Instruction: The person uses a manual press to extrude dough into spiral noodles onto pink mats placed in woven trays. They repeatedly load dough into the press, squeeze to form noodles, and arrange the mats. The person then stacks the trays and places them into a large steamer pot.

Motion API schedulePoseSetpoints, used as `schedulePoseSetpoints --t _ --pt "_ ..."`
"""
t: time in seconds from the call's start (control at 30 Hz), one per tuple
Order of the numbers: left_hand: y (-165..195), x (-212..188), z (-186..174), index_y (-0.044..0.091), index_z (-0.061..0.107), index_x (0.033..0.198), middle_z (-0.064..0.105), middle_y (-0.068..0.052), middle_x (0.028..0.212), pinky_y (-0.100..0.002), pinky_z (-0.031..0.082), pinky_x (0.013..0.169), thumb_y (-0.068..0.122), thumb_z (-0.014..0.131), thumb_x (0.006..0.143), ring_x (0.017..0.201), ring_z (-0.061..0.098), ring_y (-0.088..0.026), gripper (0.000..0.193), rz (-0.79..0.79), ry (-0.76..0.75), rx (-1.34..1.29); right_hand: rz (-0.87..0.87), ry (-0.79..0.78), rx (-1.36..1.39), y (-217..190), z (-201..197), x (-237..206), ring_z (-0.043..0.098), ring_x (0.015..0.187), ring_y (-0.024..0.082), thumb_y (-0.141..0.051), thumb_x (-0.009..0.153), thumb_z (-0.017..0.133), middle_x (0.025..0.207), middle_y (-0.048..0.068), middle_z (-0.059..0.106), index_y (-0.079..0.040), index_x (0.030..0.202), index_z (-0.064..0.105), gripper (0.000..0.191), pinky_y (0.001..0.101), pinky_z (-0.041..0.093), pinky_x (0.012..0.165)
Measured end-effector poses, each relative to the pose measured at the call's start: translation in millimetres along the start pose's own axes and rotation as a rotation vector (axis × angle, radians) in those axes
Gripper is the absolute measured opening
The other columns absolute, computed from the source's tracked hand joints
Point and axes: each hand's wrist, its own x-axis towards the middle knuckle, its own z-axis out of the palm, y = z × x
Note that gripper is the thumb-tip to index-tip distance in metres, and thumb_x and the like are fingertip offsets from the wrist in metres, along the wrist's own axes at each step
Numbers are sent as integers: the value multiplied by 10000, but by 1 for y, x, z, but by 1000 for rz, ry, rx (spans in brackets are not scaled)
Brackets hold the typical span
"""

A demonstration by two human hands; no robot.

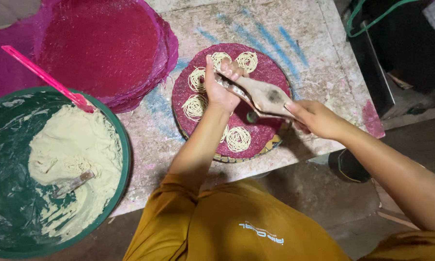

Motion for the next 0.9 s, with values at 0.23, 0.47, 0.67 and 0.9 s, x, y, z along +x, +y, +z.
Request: schedulePoseSetpoints --t 0.23,0.47,0.67,0.9 --pt "10 12 -25 184 434 634 379 34 558 -347 402 677 611 384 1019 511 379 -144 577 36 147 15 -84 45 -81 -17 16 7 566 528 201 -559 1030 428 599 83 589 -16 849 675 624 381 482 552" --pt "-1 28 -13 195 425 639 374 37 554 -352 395 662 529 351 1014 510 369 -137 508 112 165 45 -82 184 -293 -29 -6 10 602 579 191 -557 1018 466 604 65 607 -2 943 710 611 356 495 600" --pt "10 23 -17 196 409 611 358 41 515 -346 382 619 539 330 990 470 348 -139 517 109 247 57 -81 102 -128 -31 8 8 565 564 184 -529 1003 448 600 72 588 -47 1094 743 572 369 481 577" --pt "-11 42 -13 189 393 646 366 34 556 -355 394 637 488 349 997 501 345 -144 463 133 128 12 -357 289 -300 -21 -18 10 610 692 115 -485 1062 529 742 19 624 38 1103 703 553 304 484 653"
